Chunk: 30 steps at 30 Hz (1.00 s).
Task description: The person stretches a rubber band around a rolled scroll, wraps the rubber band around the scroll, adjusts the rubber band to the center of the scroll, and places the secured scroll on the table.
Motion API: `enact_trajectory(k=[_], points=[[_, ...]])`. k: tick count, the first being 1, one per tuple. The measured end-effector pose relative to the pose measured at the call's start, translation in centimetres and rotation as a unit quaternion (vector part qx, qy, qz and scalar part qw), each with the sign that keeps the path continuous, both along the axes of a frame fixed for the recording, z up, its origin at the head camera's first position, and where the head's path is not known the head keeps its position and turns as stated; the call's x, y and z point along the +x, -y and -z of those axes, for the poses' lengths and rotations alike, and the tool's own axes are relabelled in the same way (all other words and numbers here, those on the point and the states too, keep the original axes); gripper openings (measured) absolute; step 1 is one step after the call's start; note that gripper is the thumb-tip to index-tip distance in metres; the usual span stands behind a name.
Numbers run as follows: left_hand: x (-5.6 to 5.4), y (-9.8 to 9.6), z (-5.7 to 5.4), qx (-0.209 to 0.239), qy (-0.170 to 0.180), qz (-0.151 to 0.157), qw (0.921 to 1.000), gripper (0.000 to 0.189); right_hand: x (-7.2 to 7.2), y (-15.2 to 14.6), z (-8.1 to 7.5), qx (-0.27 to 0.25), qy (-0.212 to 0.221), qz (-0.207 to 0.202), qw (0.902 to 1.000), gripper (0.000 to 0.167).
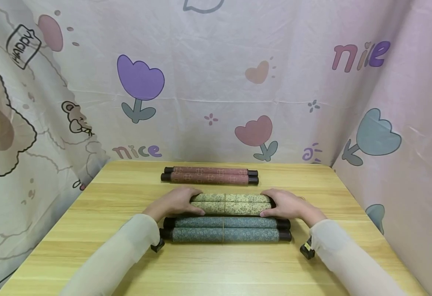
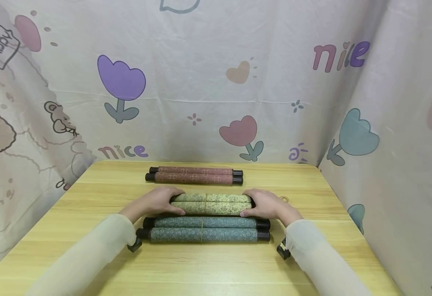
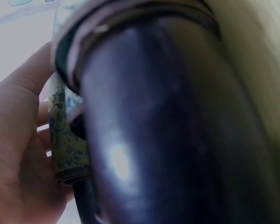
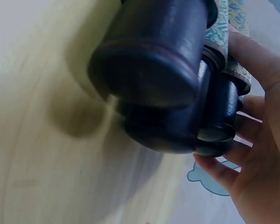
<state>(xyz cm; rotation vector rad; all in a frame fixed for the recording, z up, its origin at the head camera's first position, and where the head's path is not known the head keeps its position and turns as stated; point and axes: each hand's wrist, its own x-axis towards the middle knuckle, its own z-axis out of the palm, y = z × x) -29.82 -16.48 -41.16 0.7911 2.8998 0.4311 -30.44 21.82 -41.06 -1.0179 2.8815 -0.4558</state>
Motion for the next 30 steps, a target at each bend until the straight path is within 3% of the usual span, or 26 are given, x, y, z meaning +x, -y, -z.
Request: enact_trajectory(k=[10,19,30], points=[[-0.6,0.3,0.5,0.001,0.041,0.001,0.9992,0.09,-0.5,0.2,0.5,-0.008,0.045,0.014,0.9988,0.082],[-0.8,0.6,0.8,0.009,0.059,0.035,0.9976,0.082,-0.7,0.0,1.0,-0.027,0.092,0.015,0.9952,0.078],[-0.5,0.6,1.2,0.025,0.064,0.038,0.9969,0.072,-0.3,-0.3,1.2,-0.053,0.09,0.029,0.9941,0.064]])
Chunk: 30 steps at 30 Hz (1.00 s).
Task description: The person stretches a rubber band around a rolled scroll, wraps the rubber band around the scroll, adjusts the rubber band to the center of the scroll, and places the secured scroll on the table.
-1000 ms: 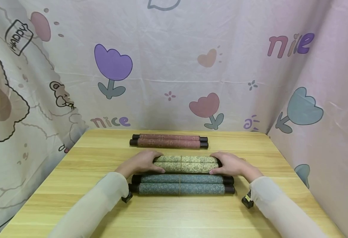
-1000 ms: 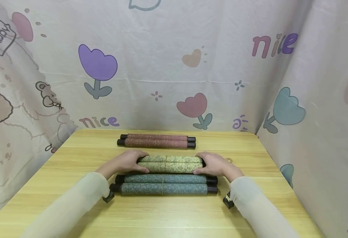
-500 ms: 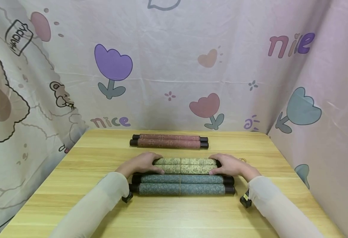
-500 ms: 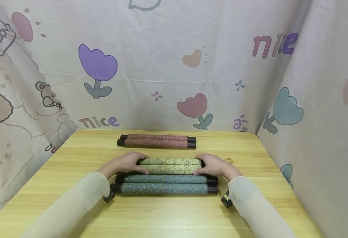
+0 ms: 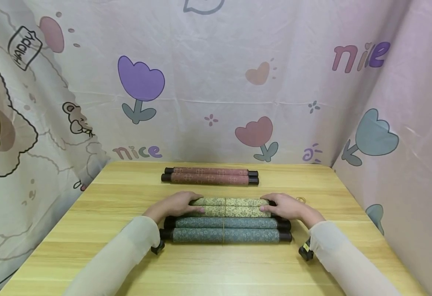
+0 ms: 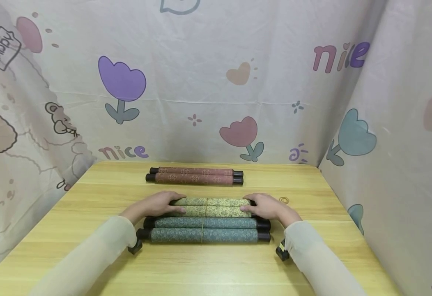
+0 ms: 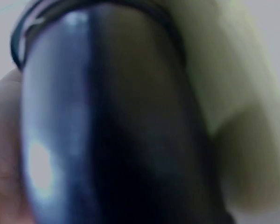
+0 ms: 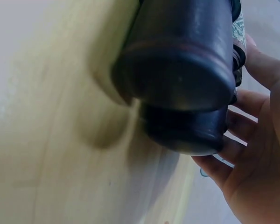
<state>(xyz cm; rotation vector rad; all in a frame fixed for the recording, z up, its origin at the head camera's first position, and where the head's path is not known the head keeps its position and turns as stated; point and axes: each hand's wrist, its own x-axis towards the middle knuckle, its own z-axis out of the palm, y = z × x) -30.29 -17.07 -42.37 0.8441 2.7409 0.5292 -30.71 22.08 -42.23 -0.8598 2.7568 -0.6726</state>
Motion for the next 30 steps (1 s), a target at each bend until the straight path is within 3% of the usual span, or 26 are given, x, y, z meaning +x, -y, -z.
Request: enact_trajectory(k=[15,22,30], points=[[0.3,-0.7,-0.2,0.015,0.016,-0.009,0.9997,0.071,-0.2,-0.8,0.1,0.011,0.005,0.01,0.9999,0.066],[0.1,0.0,-0.4,0.029,0.004,-0.012,0.9995,0.065,0.1,-1.1,0.0,0.008,0.009,0.021,0.9997,0.068],[-0.1,0.5,-0.1,0.036,0.003,0.005,0.9993,0.064,-0.1,-2.5,-0.4,-0.015,-0.033,0.037,0.9987,0.064]])
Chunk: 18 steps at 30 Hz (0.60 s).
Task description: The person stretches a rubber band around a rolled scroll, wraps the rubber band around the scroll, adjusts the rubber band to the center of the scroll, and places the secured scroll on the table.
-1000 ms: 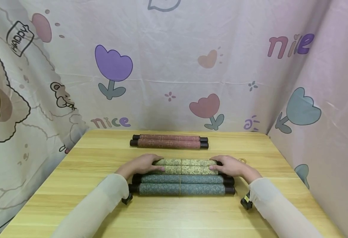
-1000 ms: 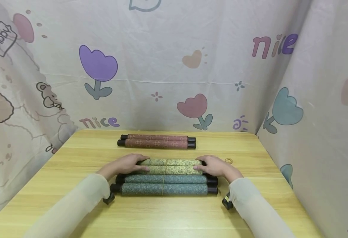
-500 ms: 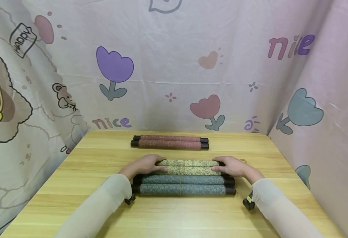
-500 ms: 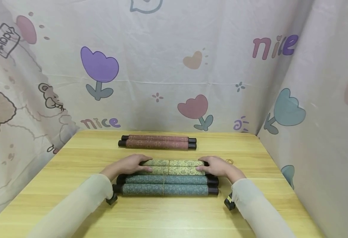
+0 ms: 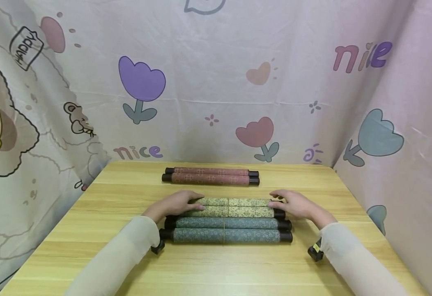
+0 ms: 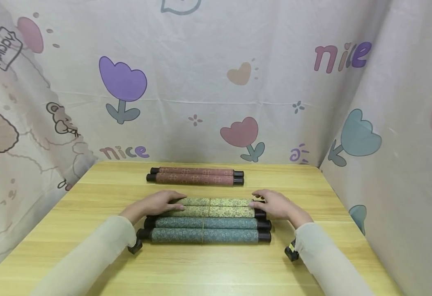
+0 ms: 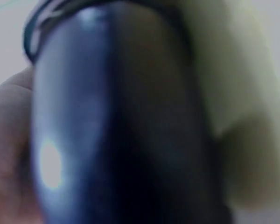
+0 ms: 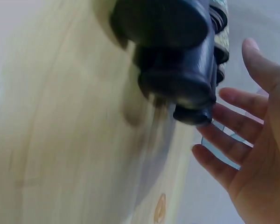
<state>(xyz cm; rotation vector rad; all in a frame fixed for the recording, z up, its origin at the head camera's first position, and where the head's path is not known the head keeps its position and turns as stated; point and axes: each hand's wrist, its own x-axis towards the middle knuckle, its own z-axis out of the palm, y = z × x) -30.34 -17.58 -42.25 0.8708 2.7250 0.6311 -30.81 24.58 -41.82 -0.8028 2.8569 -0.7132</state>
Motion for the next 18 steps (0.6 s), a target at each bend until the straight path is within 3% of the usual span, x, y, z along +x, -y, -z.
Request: enact_trajectory(k=[12,18], points=[[0.1,0.0,0.7,-0.01,-0.02,0.004,0.9997,0.063,-0.8,-2.8,-0.2,0.006,-0.079,0.057,0.9953,0.052],[0.1,0.0,0.8,-0.009,-0.025,0.003,0.9996,0.063,-1.2,-4.3,-0.1,0.01,-0.093,0.082,0.9923,0.042]])
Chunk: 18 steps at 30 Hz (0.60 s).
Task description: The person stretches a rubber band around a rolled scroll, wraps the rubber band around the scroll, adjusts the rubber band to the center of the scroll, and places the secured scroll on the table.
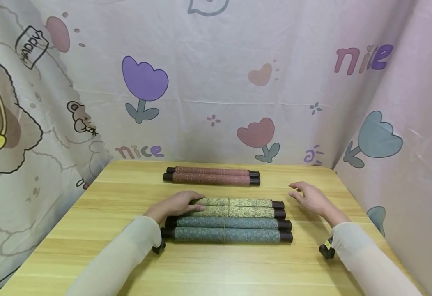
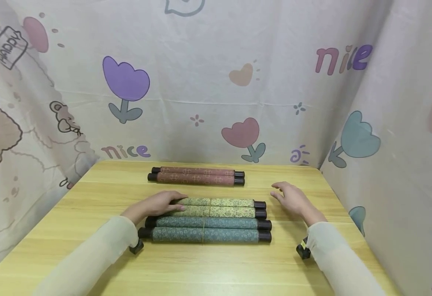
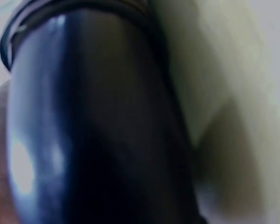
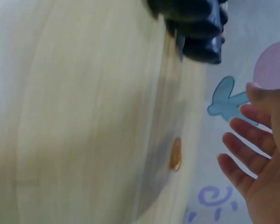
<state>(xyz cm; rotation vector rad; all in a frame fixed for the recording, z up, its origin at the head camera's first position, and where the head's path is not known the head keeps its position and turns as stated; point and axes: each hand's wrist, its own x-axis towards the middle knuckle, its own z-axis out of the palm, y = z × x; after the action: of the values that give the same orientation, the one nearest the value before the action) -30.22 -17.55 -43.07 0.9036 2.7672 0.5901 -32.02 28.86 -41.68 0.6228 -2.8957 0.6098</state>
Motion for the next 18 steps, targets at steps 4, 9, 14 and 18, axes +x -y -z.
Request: enact_trajectory(k=[4,9,14,18], points=[[0.1,0.0,-0.1,-0.001,0.002,-0.003,1.0,0.062,-0.3,-1.0,0.4,0.003,0.01,0.011,0.9999,0.045],[0.1,-0.1,-0.1,-0.004,-0.002,-0.004,1.0,0.061,-0.6,-2.3,1.1,0.006,0.032,0.024,0.9992,0.046],[0.1,0.0,-0.1,0.005,-0.003,0.004,1.0,0.061,-0.8,-3.0,1.8,0.015,0.028,0.027,0.9991,0.044],[0.3,0.0,0.0,0.005,0.003,0.003,1.0,0.06,-0.8,-3.2,2.5,0.024,0.023,0.031,0.999,0.041]])
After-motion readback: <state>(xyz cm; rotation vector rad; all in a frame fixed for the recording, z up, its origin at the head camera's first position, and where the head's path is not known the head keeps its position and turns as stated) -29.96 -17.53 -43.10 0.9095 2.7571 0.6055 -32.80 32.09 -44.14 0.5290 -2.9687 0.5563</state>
